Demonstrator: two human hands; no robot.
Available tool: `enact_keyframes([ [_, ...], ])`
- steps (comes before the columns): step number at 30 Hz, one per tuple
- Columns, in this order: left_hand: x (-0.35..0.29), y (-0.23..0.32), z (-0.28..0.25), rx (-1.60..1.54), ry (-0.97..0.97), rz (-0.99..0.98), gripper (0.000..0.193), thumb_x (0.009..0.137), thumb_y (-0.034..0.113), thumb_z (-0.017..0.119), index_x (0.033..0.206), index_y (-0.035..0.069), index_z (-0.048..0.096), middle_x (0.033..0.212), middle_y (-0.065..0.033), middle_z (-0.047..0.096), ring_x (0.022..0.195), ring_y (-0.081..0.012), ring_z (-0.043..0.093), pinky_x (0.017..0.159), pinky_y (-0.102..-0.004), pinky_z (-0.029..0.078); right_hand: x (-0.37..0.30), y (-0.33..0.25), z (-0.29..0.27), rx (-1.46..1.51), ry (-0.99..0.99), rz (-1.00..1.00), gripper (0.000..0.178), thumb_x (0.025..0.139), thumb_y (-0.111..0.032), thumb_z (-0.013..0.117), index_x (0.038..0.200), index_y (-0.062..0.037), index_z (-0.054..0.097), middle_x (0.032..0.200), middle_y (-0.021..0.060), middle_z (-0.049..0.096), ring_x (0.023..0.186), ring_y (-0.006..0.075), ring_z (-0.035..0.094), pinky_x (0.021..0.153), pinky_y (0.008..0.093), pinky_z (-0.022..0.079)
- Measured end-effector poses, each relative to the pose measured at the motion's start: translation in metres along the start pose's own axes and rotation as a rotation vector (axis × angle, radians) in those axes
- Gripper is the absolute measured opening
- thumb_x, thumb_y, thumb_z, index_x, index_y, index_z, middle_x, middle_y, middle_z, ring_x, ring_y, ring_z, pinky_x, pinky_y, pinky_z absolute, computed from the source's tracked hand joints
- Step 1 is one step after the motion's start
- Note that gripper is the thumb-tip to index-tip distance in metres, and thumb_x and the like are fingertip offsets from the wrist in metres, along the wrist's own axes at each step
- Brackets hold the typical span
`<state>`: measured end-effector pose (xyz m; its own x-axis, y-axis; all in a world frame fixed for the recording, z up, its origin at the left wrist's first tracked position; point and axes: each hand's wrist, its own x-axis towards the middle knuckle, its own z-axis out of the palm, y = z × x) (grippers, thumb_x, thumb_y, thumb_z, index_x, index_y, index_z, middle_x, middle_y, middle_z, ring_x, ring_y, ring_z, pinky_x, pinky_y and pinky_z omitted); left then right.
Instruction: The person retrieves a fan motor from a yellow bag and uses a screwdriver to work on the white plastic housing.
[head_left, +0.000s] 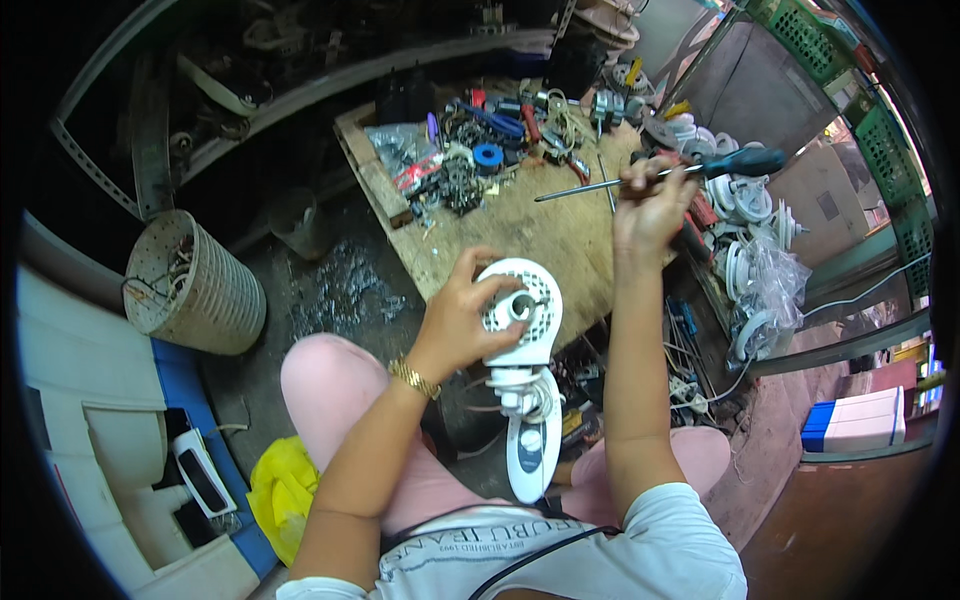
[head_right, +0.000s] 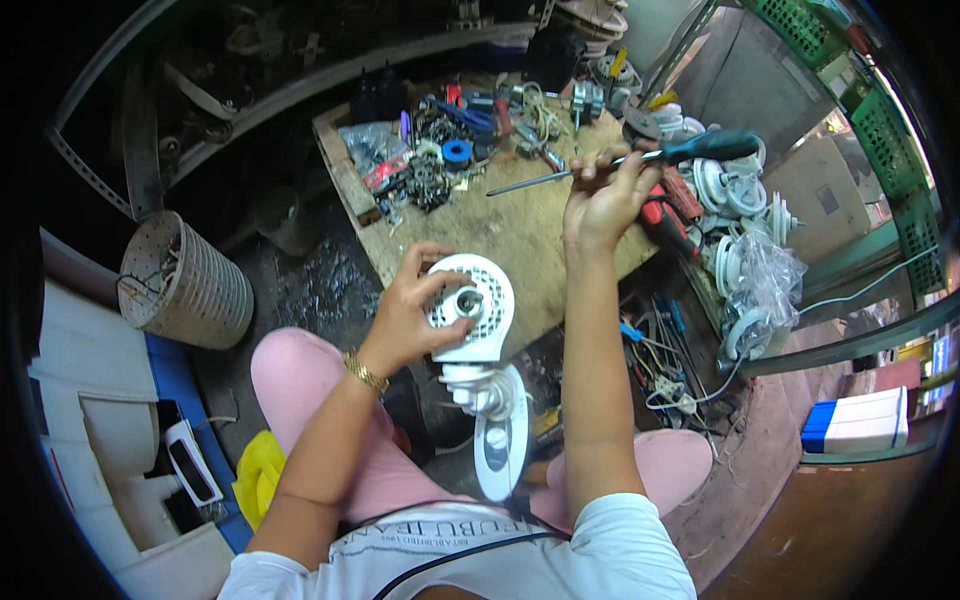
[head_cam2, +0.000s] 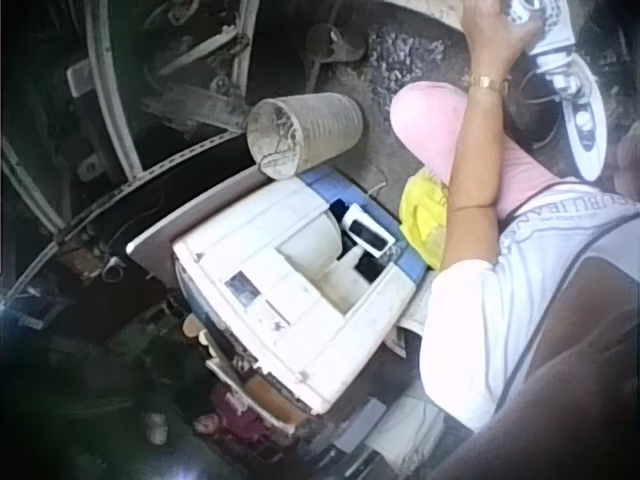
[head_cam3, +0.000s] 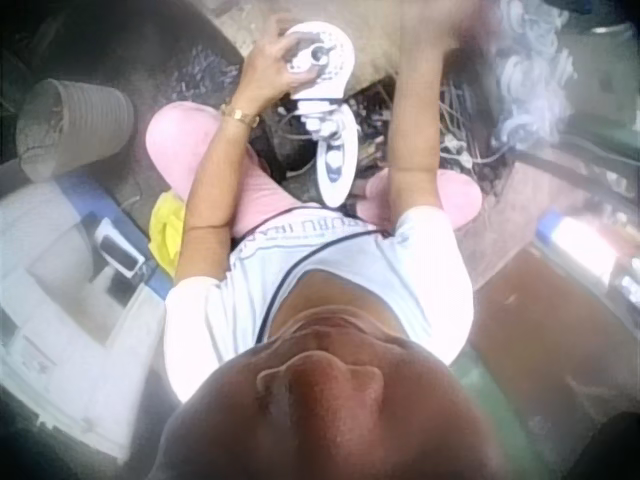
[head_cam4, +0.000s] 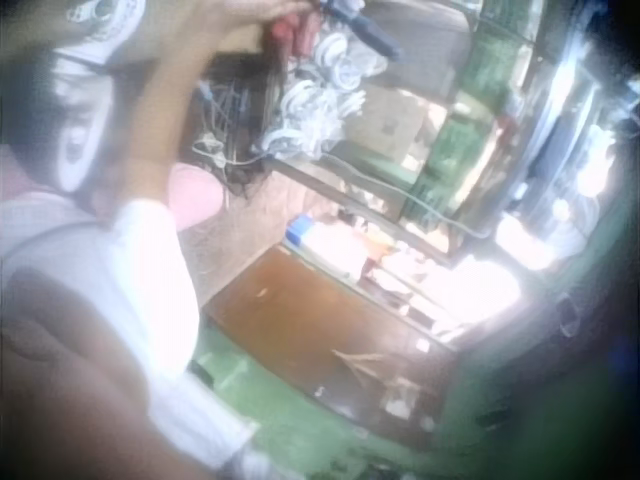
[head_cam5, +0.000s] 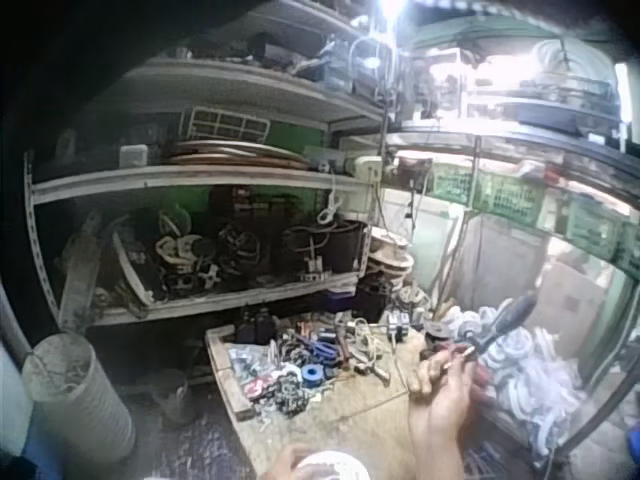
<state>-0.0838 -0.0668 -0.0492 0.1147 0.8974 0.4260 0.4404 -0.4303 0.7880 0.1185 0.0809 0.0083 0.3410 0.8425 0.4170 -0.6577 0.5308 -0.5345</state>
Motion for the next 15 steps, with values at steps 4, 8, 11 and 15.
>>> enact_keyframes([
  [4, -0.002, -0.001, 0.000, 0.001, 0.006, -0.023, 0.042, 0.064, 0.025, 0.079, 0.102, 0.010, 0.066, 0.123, -0.0115, 0.054, 0.103, -0.0296, 0.062, 0.084, -0.0377, 0.052, -0.049, -0.049, 0.056, 0.074, -0.381, 0.059, 0.016, 0.105, -0.026, 0.039, 0.118, -0.0175, 0.044, 0.079, 0.0024, 0.048, 0.061, 0.0123, 0.042, 0.057, 0.0285, 0.040],
  [8, -0.001, -0.005, 0.009, -0.049, 0.034, -0.035, 0.060, 0.064, 0.025, 0.081, 0.113, 0.006, 0.054, 0.119, -0.0120, 0.057, 0.104, -0.0299, 0.062, 0.086, -0.0369, 0.051, -0.069, -0.051, 0.060, 0.016, -0.526, 0.018, 0.019, 0.105, -0.025, 0.039, 0.120, -0.0152, 0.044, 0.079, 0.0037, 0.048, 0.059, 0.0120, 0.041, 0.053, 0.0269, 0.039],
  [11, -0.001, -0.001, 0.009, -0.090, 0.045, -0.085, 0.064, 0.064, 0.026, 0.082, 0.116, 0.004, 0.050, 0.112, -0.0129, 0.060, 0.103, -0.0299, 0.062, 0.086, -0.0375, 0.051, -0.075, -0.048, 0.056, -0.029, -0.530, 0.058, 0.021, 0.104, -0.024, 0.042, 0.123, -0.0134, 0.043, 0.078, 0.0042, 0.047, 0.059, 0.0110, 0.041, 0.050, 0.0246, 0.038],
  [15, -0.002, -0.002, 0.006, -0.085, 0.053, -0.090, 0.063, 0.065, 0.027, 0.082, 0.114, 0.004, 0.051, 0.107, -0.0139, 0.060, 0.102, -0.0305, 0.062, 0.086, -0.0380, 0.050, -0.080, -0.039, 0.050, -0.080, -0.549, 0.053, 0.021, 0.104, -0.023, 0.043, 0.123, -0.0131, 0.043, 0.078, 0.0039, 0.047, 0.059, 0.0107, 0.041, 0.050, 0.0246, 0.038],
])
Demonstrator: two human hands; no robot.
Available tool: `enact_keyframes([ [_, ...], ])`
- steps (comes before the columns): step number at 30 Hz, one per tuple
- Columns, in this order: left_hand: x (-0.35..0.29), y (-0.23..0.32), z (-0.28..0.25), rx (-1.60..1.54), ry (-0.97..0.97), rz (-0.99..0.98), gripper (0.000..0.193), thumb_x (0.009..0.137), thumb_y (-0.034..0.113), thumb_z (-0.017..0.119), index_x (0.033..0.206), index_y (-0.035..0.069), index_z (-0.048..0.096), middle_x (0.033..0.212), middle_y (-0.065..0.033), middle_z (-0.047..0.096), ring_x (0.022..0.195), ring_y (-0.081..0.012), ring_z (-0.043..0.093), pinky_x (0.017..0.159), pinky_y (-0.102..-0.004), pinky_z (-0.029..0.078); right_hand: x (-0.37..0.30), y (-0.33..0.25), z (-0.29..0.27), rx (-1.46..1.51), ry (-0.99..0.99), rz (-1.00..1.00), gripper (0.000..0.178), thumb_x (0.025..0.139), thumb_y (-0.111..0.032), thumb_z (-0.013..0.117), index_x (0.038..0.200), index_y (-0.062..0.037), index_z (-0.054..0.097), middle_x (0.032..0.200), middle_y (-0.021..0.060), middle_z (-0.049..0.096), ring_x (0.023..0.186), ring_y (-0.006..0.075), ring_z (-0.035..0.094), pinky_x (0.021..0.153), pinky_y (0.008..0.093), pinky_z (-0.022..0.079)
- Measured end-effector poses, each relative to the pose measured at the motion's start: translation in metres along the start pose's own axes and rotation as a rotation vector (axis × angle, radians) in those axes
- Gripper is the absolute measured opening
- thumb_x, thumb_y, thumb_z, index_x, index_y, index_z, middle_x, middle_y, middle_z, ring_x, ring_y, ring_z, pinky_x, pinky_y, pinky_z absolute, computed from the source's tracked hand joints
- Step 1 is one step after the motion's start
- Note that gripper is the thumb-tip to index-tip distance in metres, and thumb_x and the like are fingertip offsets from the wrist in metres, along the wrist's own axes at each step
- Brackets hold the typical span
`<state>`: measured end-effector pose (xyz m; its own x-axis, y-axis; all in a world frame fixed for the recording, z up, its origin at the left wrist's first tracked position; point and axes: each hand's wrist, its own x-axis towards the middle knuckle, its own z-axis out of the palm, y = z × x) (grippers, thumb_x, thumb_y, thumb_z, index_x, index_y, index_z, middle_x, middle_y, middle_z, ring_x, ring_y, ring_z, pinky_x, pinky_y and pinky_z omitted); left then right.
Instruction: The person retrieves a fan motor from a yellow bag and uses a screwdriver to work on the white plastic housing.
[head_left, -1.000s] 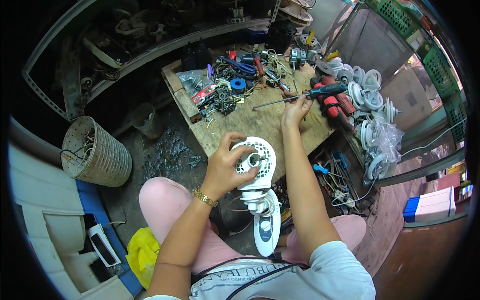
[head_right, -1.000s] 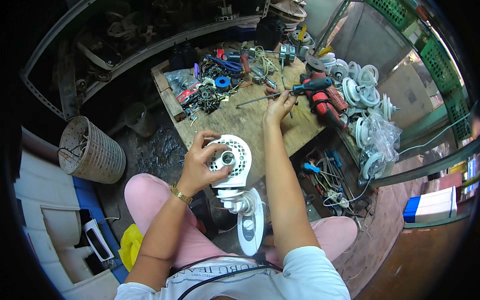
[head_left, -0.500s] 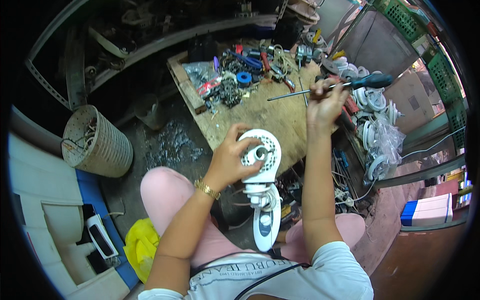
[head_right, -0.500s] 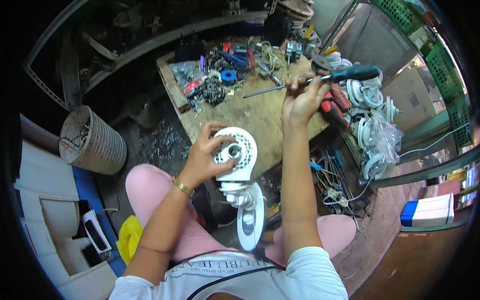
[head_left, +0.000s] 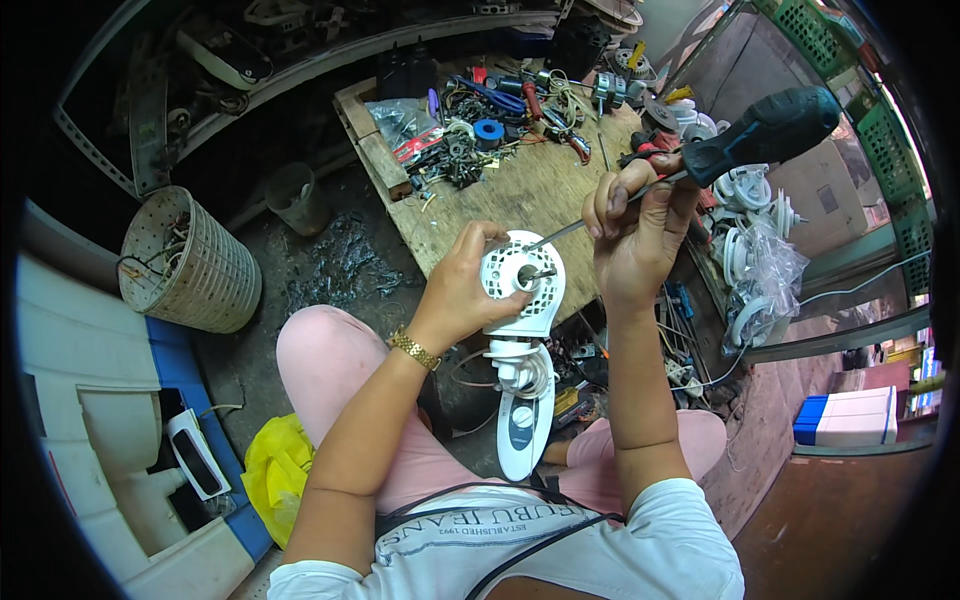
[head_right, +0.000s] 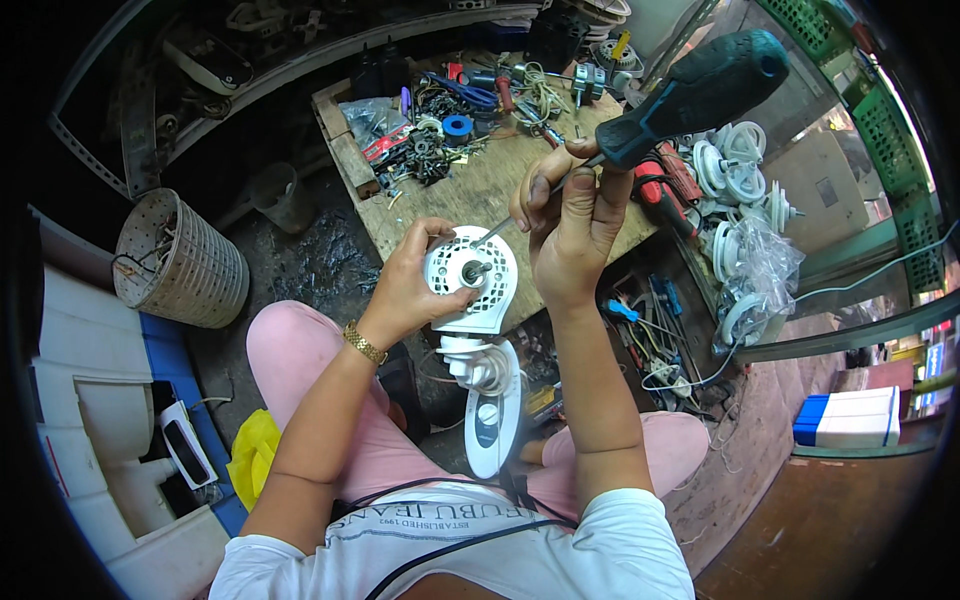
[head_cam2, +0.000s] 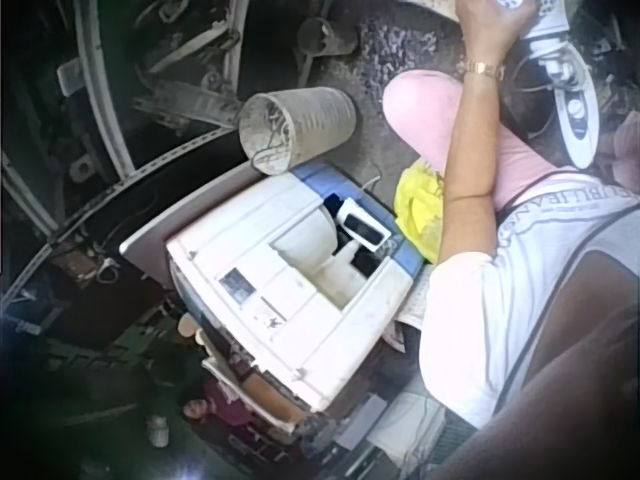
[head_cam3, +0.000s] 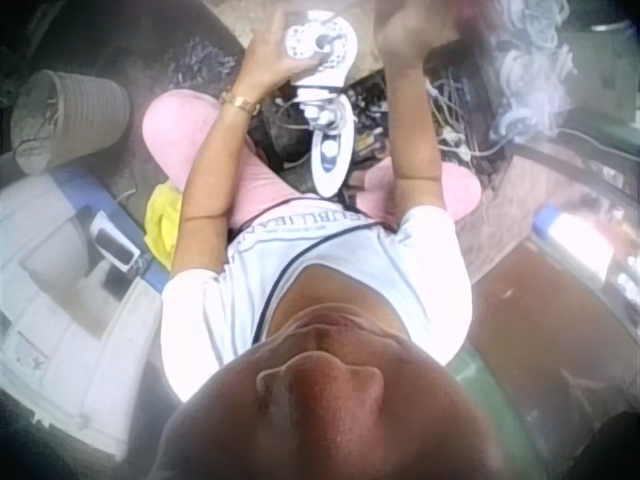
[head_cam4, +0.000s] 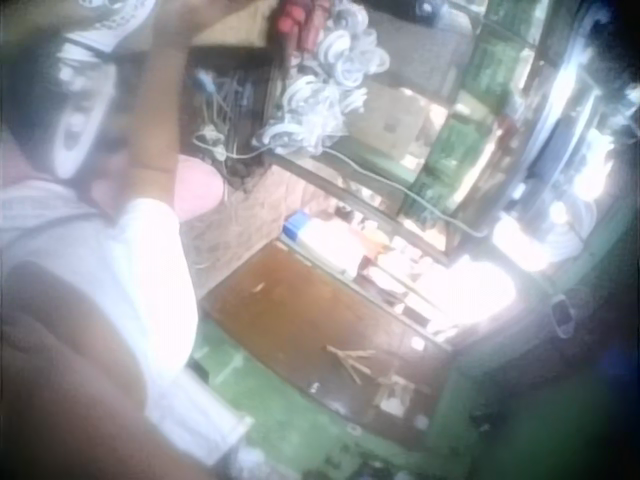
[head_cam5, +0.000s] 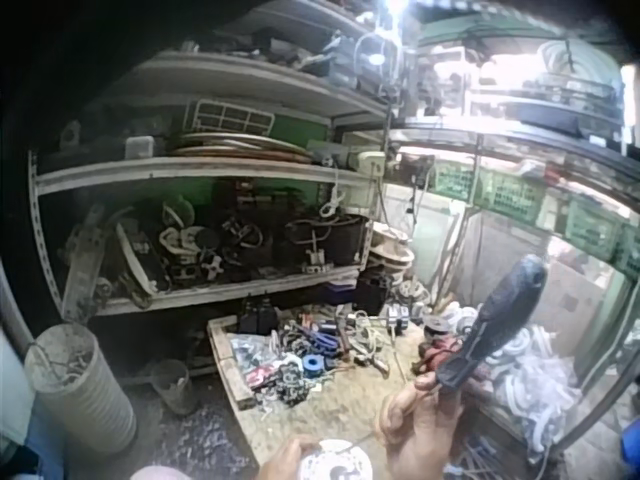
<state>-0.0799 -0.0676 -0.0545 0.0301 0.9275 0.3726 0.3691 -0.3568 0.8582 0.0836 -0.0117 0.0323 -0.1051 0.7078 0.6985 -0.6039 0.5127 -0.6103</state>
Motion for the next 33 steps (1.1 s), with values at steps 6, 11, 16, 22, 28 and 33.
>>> enact_keyframes([
  [6, 0.000, 0.002, -0.002, 0.021, -0.061, -0.033, 0.069, 0.062, 0.022, 0.084, 0.117, 0.002, 0.048, 0.111, -0.0173, 0.060, 0.107, -0.0296, 0.062, 0.093, -0.0366, 0.049, -0.009, 0.007, -0.003, -0.004, 0.037, 0.011, 0.022, 0.104, -0.024, 0.043, 0.123, -0.0125, 0.042, 0.079, 0.0043, 0.048, 0.061, 0.0105, 0.042, 0.051, 0.0250, 0.039],
  [11, -0.001, 0.005, -0.003, 0.039, -0.024, -0.021, 0.061, 0.065, 0.027, 0.081, 0.112, 0.003, 0.051, 0.107, -0.0144, 0.060, 0.102, -0.0319, 0.062, 0.086, -0.0384, 0.050, -0.014, 0.011, 0.008, -0.192, 0.155, -0.074, 0.024, 0.103, -0.019, 0.047, 0.124, -0.0110, 0.039, 0.082, 0.0057, 0.049, 0.063, 0.0119, 0.047, 0.055, 0.0292, 0.047],
  [16, 0.000, 0.004, -0.001, 0.037, -0.024, -0.002, 0.060, 0.065, 0.027, 0.081, 0.111, 0.003, 0.052, 0.105, -0.0142, 0.059, 0.101, -0.0319, 0.062, 0.084, -0.0388, 0.050, -0.017, 0.013, 0.014, -0.143, 0.202, -0.098, 0.025, 0.101, -0.017, 0.049, 0.123, -0.0090, 0.041, 0.082, 0.0059, 0.051, 0.065, 0.0127, 0.049, 0.059, 0.0313, 0.051],
  [22, 0.000, 0.004, -0.004, 0.046, -0.012, 0.016, 0.060, 0.064, 0.026, 0.081, 0.110, 0.004, 0.052, 0.104, -0.0133, 0.058, 0.098, -0.0322, 0.062, 0.083, -0.0388, 0.050, -0.008, 0.011, 0.003, -0.075, 0.090, 0.052, 0.025, 0.101, -0.023, 0.051, 0.119, -0.0051, 0.054, 0.082, 0.0048, 0.052, 0.071, 0.0154, 0.050, 0.066, 0.0329, 0.048],
  [28, 0.001, 0.005, -0.003, 0.044, -0.011, 0.023, 0.062, 0.062, 0.024, 0.082, 0.112, 0.004, 0.051, 0.109, -0.0135, 0.057, 0.102, -0.0305, 0.060, 0.087, -0.0379, 0.049, -0.003, 0.011, 0.009, 0.277, 0.069, 0.124, 0.033, 0.099, -0.028, 0.054, 0.120, -0.0026, 0.055, 0.079, 0.0046, 0.054, 0.069, 0.0134, 0.050, 0.064, 0.0295, 0.043],
  [33, 0.001, 0.004, -0.003, 0.066, -0.037, 0.027, 0.063, 0.061, 0.022, 0.083, 0.111, 0.003, 0.049, 0.116, -0.0146, 0.055, 0.109, -0.0290, 0.058, 0.093, -0.0371, 0.048, -0.006, 0.015, 0.012, 0.136, 0.121, 0.126, 0.028, 0.098, -0.032, 0.056, 0.103, -0.0045, 0.055, 0.074, 0.0012, 0.049, 0.060, 0.0100, 0.043, 0.054, 0.0266, 0.037],
])
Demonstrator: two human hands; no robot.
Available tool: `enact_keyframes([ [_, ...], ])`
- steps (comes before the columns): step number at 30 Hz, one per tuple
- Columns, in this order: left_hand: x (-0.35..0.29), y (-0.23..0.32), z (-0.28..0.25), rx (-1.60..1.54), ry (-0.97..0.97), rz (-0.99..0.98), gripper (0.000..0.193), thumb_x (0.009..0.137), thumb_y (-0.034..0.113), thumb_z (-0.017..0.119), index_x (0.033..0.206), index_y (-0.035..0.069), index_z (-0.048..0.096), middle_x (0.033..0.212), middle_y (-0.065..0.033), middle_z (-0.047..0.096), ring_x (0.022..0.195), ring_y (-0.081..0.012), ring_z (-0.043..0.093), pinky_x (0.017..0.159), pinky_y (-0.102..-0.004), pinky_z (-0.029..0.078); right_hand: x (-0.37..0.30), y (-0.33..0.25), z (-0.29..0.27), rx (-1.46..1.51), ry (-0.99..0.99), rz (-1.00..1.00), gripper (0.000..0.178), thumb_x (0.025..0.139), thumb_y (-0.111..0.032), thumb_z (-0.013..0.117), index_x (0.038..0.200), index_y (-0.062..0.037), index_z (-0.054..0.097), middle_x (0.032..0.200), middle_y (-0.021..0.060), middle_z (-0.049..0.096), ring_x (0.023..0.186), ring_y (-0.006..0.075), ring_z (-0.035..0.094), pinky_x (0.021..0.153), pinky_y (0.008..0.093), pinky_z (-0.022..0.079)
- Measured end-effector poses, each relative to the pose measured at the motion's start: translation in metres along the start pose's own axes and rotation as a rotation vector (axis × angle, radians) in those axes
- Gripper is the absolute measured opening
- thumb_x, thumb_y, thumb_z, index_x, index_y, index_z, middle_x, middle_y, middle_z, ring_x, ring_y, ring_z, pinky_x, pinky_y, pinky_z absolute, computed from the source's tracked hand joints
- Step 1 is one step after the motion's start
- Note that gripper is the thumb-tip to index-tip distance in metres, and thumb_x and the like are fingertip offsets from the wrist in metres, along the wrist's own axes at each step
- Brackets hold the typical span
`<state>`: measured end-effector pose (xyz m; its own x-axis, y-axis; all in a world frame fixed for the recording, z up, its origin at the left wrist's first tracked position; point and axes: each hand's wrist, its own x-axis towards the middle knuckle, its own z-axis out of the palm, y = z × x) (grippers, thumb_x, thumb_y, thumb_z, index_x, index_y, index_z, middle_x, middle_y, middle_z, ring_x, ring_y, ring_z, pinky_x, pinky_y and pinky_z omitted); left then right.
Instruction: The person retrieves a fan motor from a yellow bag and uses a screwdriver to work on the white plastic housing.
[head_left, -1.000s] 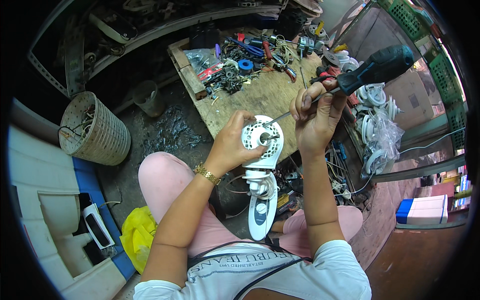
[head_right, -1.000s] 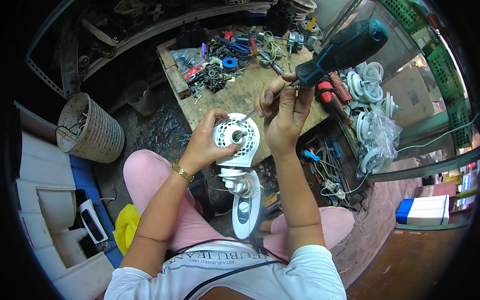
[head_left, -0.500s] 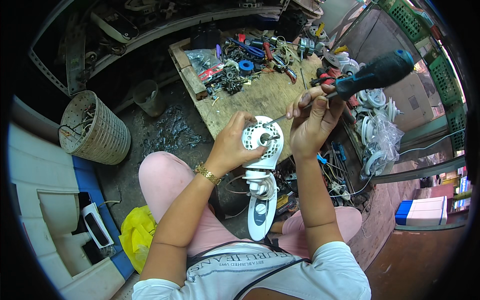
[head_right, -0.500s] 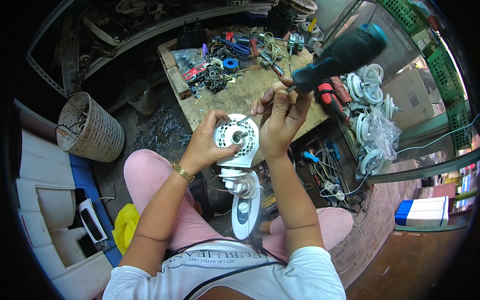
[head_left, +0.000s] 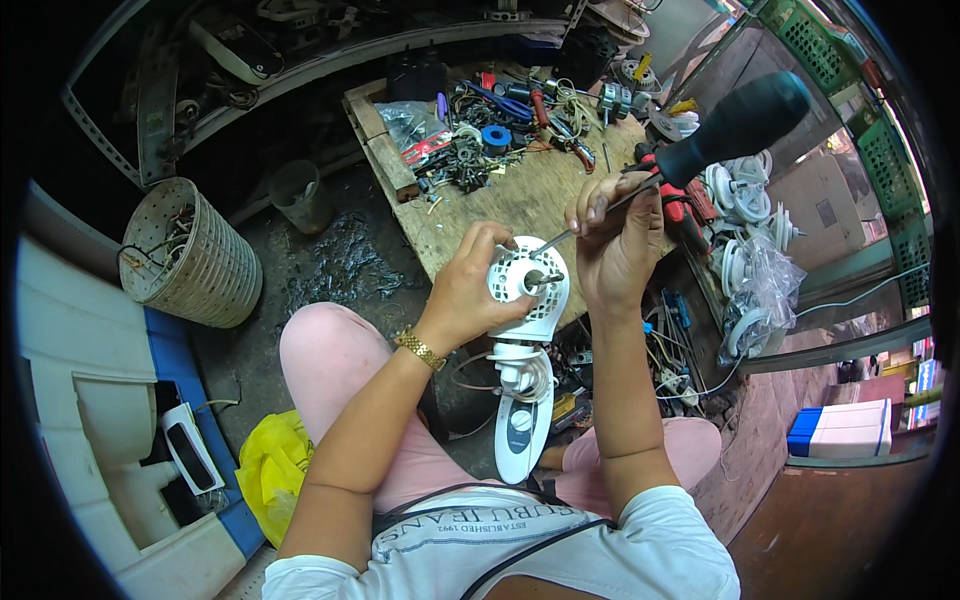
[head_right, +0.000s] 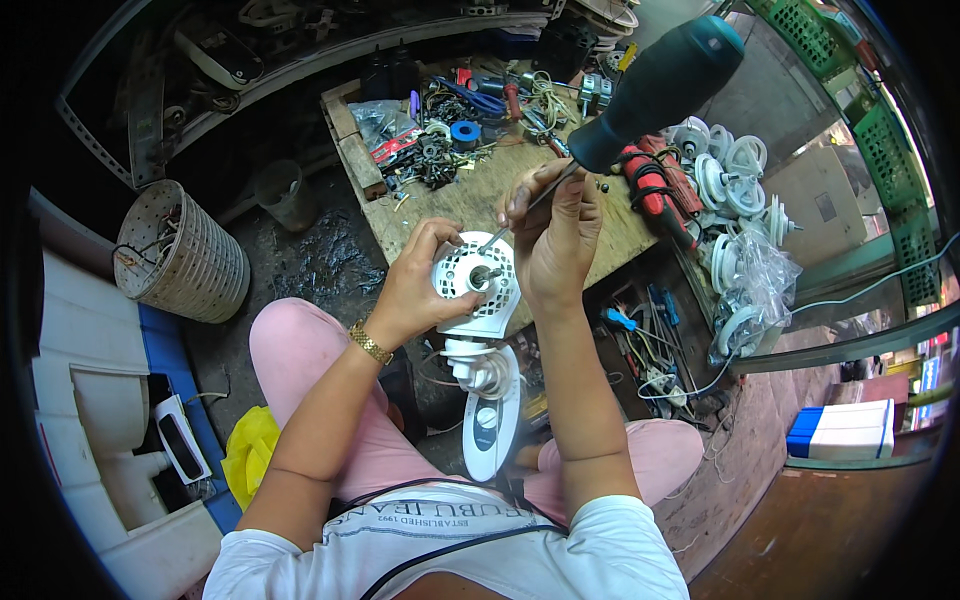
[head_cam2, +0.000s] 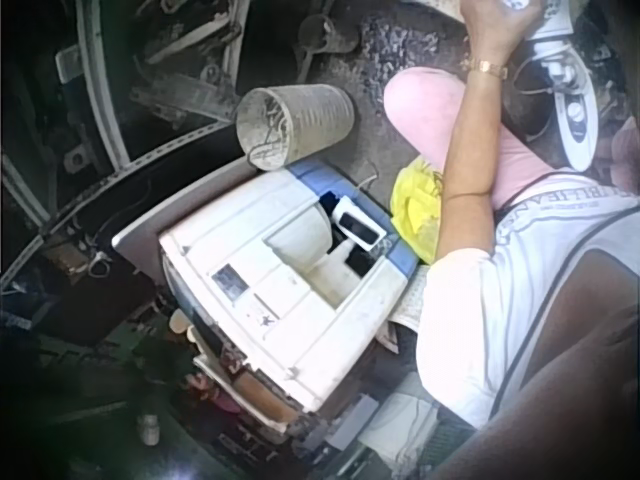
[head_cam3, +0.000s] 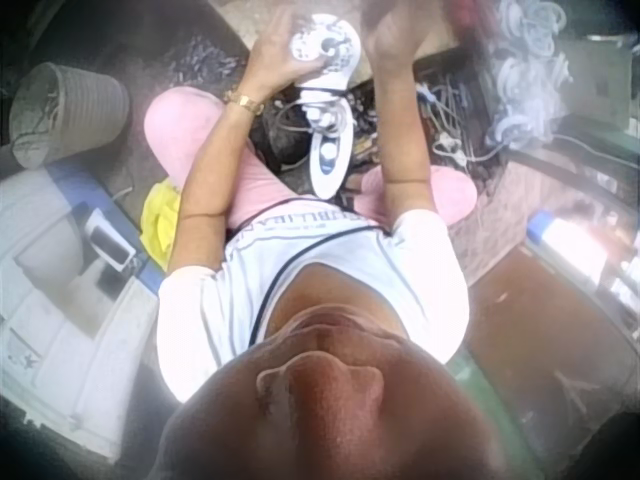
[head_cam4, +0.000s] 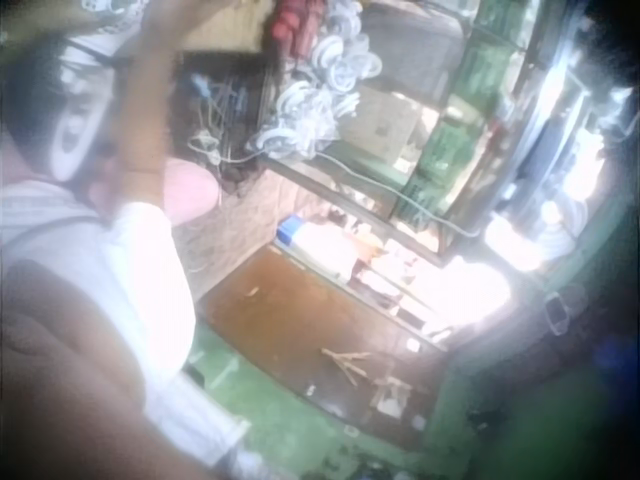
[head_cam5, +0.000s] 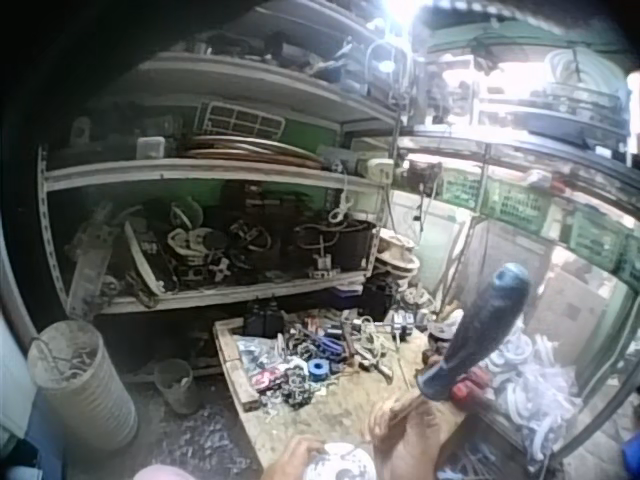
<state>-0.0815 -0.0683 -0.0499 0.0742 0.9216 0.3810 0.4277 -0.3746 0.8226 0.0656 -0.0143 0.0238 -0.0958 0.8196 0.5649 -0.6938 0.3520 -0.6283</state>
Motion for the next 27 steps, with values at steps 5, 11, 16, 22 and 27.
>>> enact_keyframes([
  [5, -0.001, -0.002, 0.001, -0.043, 0.016, -0.018, 0.064, 0.060, 0.019, 0.084, 0.110, 0.003, 0.048, 0.119, -0.0145, 0.053, 0.111, -0.0283, 0.057, 0.097, -0.0360, 0.049, 0.001, 0.000, 0.006, 0.010, 0.007, -0.063, 0.031, 0.097, -0.037, 0.056, 0.095, -0.0056, 0.053, 0.070, 0.0016, 0.048, 0.056, 0.0097, 0.043, 0.051, 0.0265, 0.037],
  [11, -0.001, 0.000, 0.000, -0.061, 0.019, -0.024, 0.064, 0.060, 0.018, 0.084, 0.111, 0.002, 0.048, 0.118, -0.0146, 0.054, 0.110, -0.0274, 0.058, 0.096, -0.0354, 0.049, 0.001, 0.001, 0.007, -0.065, 0.047, -0.081, 0.034, 0.096, -0.039, 0.058, 0.092, -0.0054, 0.052, 0.069, 0.0011, 0.047, 0.053, 0.0088, 0.039, 0.049, 0.0244, 0.033],
  [16, 0.000, -0.001, 0.001, -0.055, 0.017, -0.022, 0.065, 0.060, 0.018, 0.084, 0.112, 0.002, 0.048, 0.118, -0.0146, 0.054, 0.109, -0.0271, 0.058, 0.096, -0.0353, 0.049, 0.003, -0.002, 0.008, 0.042, -0.001, -0.093, 0.035, 0.096, -0.041, 0.057, 0.092, -0.0061, 0.053, 0.068, 0.0012, 0.047, 0.053, 0.0081, 0.039, 0.046, 0.0232, 0.031],
  [22, 0.001, -0.003, 0.003, -0.063, 0.014, -0.021, 0.067, 0.060, 0.019, 0.084, 0.114, 0.002, 0.049, 0.117, -0.0138, 0.054, 0.108, -0.0266, 0.059, 0.095, -0.0353, 0.049, 0.008, -0.003, 0.005, -0.035, 0.090, -0.073, 0.040, 0.095, -0.047, 0.053, 0.087, -0.0075, 0.051, 0.065, 0.0006, 0.043, 0.050, 0.0081, 0.036, 0.045, 0.0232, 0.027],
  [27, 0.001, -0.003, 0.001, -0.049, 0.020, -0.016, 0.066, 0.060, 0.020, 0.084, 0.114, 0.003, 0.049, 0.115, -0.0132, 0.054, 0.108, -0.0262, 0.059, 0.095, -0.0352, 0.050, 0.016, -0.013, 0.008, 0.067, 0.095, -0.047, 0.037, 0.096, -0.047, 0.051, 0.091, -0.0104, 0.048, 0.064, 0.0011, 0.043, 0.047, 0.0077, 0.030, 0.044, 0.0228, 0.024],
])
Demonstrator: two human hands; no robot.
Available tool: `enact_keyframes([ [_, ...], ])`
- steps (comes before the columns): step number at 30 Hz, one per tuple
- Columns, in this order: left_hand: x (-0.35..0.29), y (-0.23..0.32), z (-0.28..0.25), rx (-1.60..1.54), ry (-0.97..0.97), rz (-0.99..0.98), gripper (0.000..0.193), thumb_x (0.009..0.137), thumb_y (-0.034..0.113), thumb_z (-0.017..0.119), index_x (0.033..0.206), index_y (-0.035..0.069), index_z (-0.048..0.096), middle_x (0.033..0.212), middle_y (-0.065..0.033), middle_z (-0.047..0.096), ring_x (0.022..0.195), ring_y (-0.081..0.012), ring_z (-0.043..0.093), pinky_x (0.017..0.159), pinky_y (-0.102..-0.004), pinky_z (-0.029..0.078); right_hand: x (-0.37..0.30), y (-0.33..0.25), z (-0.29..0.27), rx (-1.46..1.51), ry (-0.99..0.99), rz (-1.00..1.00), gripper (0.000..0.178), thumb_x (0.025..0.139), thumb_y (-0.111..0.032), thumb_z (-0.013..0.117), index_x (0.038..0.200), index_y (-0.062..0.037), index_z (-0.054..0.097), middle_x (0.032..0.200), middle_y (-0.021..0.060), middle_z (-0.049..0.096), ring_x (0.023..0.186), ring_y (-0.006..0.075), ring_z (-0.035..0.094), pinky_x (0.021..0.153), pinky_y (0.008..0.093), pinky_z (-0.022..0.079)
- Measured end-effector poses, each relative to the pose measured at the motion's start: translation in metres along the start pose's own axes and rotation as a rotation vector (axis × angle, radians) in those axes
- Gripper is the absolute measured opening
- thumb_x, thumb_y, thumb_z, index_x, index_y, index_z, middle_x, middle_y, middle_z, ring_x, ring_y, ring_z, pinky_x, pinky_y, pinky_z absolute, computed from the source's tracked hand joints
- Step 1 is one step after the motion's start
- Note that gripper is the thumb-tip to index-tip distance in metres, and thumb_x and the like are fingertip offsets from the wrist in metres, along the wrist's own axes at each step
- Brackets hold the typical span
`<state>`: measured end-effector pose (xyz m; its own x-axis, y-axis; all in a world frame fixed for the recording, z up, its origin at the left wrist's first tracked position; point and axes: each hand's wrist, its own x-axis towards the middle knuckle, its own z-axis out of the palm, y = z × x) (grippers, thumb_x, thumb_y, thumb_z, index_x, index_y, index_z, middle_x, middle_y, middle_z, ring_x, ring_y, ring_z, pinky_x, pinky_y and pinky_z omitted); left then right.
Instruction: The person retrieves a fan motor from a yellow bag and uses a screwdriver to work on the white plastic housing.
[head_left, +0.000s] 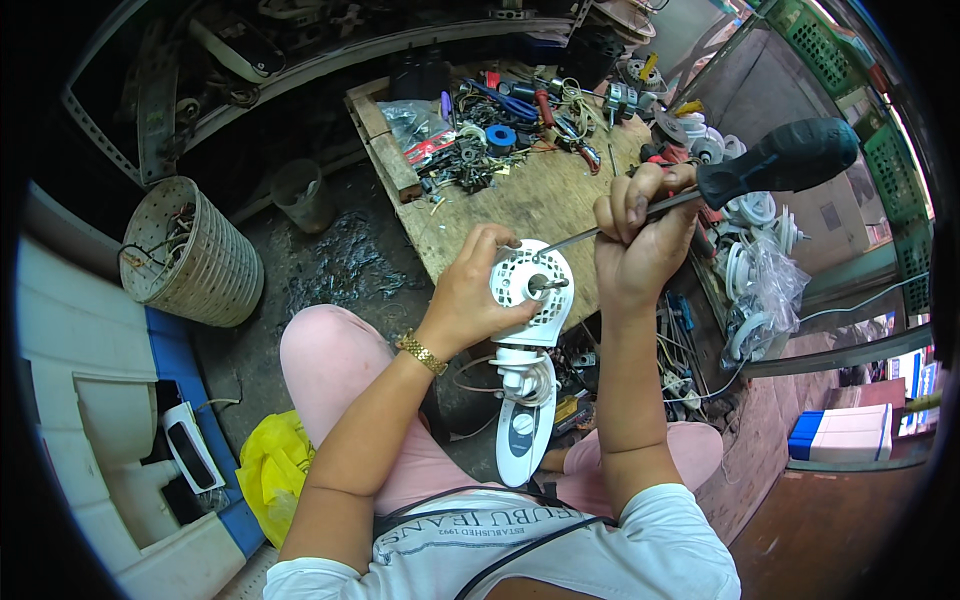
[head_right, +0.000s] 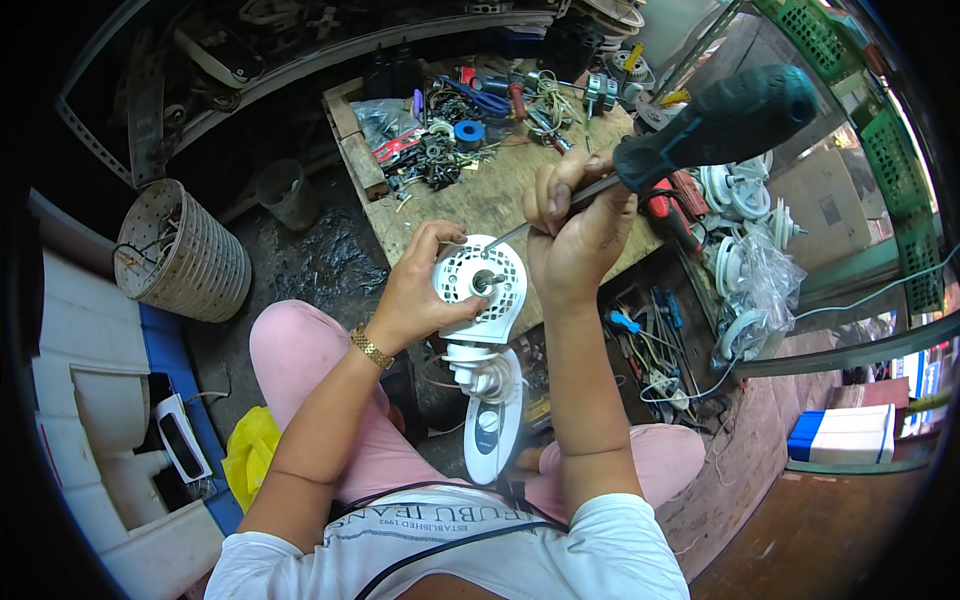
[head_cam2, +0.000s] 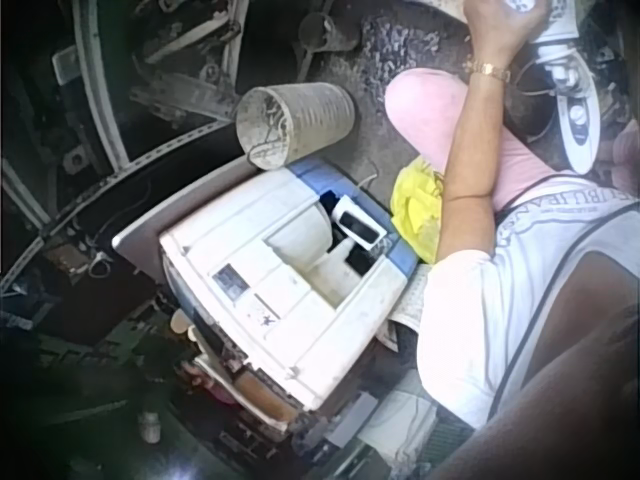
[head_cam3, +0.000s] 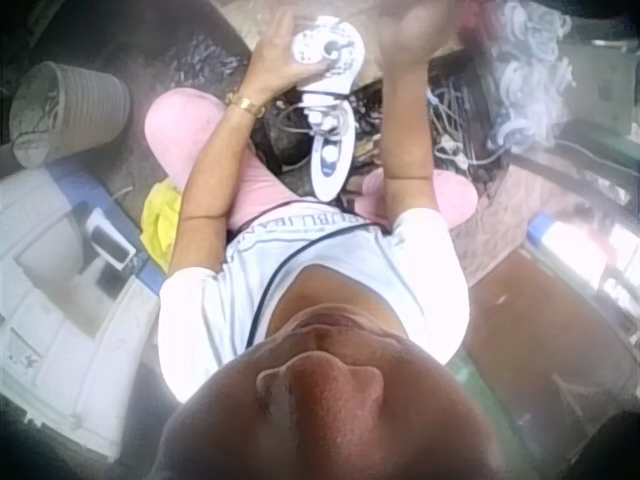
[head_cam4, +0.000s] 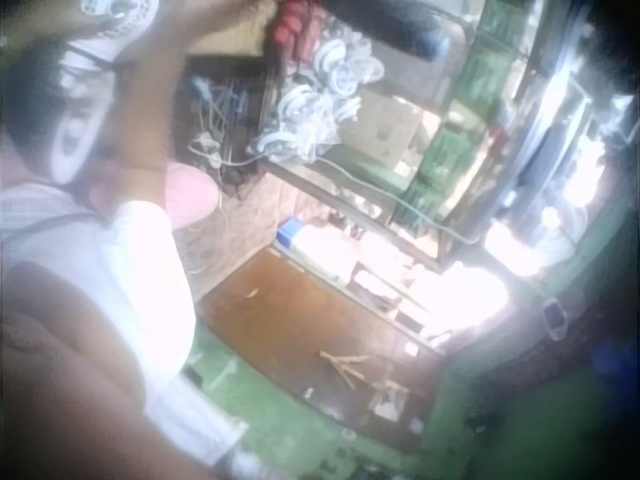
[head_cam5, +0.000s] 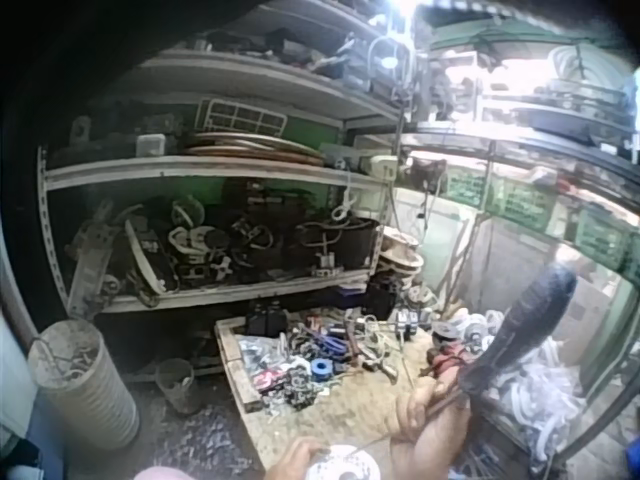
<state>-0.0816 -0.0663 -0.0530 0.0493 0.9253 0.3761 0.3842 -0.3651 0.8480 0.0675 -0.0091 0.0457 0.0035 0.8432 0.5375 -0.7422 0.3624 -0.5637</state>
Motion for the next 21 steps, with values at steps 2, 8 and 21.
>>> enact_keyframes([
  [2, 0.000, -0.001, 0.001, -0.011, 0.004, 0.010, 0.066, 0.060, 0.020, 0.084, 0.114, 0.003, 0.049, 0.114, -0.0130, 0.055, 0.108, -0.0263, 0.058, 0.095, -0.0352, 0.049, 0.007, -0.003, -0.003, -0.034, 0.005, -0.025, 0.037, 0.096, -0.048, 0.051, 0.093, -0.0109, 0.048, 0.064, 0.0011, 0.043, 0.047, 0.0076, 0.030, 0.044, 0.0227, 0.023],
  [8, 0.002, 0.000, -0.001, 0.032, -0.008, 0.013, 0.065, 0.060, 0.021, 0.084, 0.112, 0.003, 0.051, 0.111, -0.0132, 0.056, 0.106, -0.0270, 0.059, 0.092, -0.0357, 0.050, 0.025, -0.009, -0.002, -0.074, 0.148, -0.031, 0.037, 0.098, -0.047, 0.048, 0.086, -0.0127, 0.047, 0.064, 0.0003, 0.041, 0.048, 0.0075, 0.029, 0.044, 0.0222, 0.019],
  [21, 0.001, 0.003, -0.001, -0.001, -0.010, -0.029, 0.063, 0.059, 0.022, 0.084, 0.110, 0.003, 0.052, 0.105, -0.0126, 0.058, 0.101, -0.0288, 0.061, 0.089, -0.0360, 0.049, -0.027, 0.010, 0.014, 0.074, -0.146, 0.097, 0.036, 0.098, -0.043, 0.051, 0.084, -0.0089, 0.046, 0.066, 0.0014, 0.041, 0.052, 0.0080, 0.031, 0.046, 0.0237, 0.023],
])
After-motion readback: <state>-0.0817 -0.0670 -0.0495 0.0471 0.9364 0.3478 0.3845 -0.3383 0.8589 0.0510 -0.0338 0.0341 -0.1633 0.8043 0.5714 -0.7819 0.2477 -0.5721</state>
